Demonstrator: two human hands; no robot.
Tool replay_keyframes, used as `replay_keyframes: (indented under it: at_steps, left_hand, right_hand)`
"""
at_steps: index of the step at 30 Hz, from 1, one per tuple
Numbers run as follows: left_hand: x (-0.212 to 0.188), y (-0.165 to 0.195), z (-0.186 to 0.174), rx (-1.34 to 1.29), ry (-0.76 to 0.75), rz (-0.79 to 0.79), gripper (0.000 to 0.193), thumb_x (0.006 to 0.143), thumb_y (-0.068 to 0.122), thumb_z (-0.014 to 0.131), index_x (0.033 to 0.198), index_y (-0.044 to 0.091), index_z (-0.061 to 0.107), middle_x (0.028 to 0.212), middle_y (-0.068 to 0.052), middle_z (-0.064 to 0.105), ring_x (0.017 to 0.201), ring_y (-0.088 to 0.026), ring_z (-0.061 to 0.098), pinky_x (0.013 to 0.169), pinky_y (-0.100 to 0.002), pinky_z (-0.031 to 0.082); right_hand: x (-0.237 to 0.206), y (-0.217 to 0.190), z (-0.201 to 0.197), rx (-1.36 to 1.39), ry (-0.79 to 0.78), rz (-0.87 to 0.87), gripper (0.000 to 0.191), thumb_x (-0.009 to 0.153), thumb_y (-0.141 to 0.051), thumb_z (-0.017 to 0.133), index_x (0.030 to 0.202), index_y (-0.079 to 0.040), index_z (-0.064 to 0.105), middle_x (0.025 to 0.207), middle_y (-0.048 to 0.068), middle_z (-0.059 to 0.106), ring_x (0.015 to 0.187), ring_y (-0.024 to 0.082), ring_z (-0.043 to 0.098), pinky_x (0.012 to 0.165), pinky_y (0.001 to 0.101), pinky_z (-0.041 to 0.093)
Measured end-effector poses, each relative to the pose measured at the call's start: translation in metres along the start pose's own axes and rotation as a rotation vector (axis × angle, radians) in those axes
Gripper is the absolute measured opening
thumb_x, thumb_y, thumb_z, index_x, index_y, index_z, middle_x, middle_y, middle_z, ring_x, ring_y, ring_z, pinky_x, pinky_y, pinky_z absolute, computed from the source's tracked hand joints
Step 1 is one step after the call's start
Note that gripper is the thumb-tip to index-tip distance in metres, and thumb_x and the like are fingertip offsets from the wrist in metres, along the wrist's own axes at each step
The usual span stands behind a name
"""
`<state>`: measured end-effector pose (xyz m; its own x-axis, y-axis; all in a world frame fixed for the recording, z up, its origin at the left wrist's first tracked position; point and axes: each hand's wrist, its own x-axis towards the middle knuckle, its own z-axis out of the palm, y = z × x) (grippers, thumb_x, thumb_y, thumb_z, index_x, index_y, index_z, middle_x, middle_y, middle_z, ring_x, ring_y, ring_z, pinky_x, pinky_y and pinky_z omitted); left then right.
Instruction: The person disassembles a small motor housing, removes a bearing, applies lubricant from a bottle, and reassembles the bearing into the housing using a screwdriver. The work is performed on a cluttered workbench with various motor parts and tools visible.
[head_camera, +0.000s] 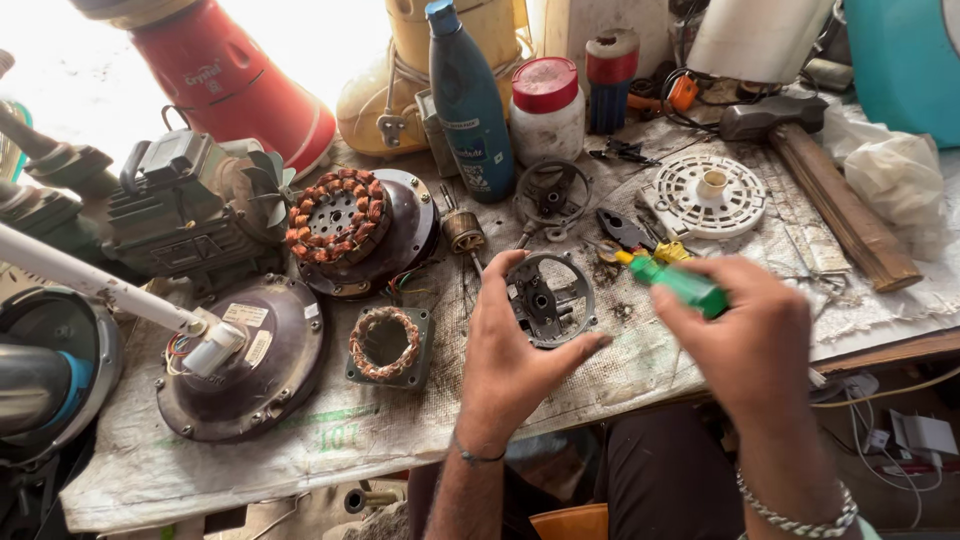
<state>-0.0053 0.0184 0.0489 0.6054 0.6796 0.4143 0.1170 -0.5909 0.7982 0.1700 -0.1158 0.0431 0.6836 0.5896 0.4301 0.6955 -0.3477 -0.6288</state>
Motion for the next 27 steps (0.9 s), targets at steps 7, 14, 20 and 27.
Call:
replay_keyframes:
  at_steps: [7,14,20,27]
  left_hand:
    - [0.001,-0.005,0.015,0.088,0.062,0.179,0.095,0.075,0.027,0.091,0.151,0.000,0.040,0.139,-0.021,0.059,0.134,-0.033,0.059,0.115,-0.045,0.051]
    - [-0.001,-0.008,0.012,0.059,0.110,0.204,0.079,0.075,0.026,0.091,0.142,0.006,0.054,0.141,-0.018,0.061,0.135,-0.032,0.061,0.115,-0.044,0.053]
    - [-0.002,-0.005,0.007,-0.028,0.075,0.122,0.069,0.073,0.026,0.090,0.131,0.003,0.061,0.141,-0.019,0.059,0.129,-0.030,0.065,0.108,-0.041,0.058]
    - [0.000,-0.003,0.008,-0.079,0.066,0.097,0.066,0.073,0.027,0.089,0.128,0.002,0.063,0.141,-0.019,0.059,0.127,-0.029,0.068,0.105,-0.038,0.062]
  right_hand:
    - [0.010,-0.003,-0.026,0.778,0.171,-0.208,0.025,0.115,-0.015,0.064,0.132,-0.004,0.050,0.110,0.015,0.070,0.105,0.022,0.076,0.091,0.0334,0.063]
    - [0.005,-0.031,-0.032,0.695,0.047,-0.394,0.064,0.110,0.004,0.063,0.150,-0.021,0.019,0.115,0.025,0.068,0.091,0.027,0.076,0.076,0.0322,0.061]
    - [0.015,-0.061,-0.011,0.680,-0.060,-0.540,0.067,0.104,0.010,0.057,0.148,-0.018,0.016,0.125,0.028,0.065,0.105,0.031,0.076,0.073,0.0301,0.062]
    - [0.032,-0.074,-0.002,0.746,-0.124,-0.693,0.063,0.102,0.015,0.049,0.148,-0.014,0.018,0.131,0.028,0.054,0.119,0.030,0.066,0.103,0.0445,0.061]
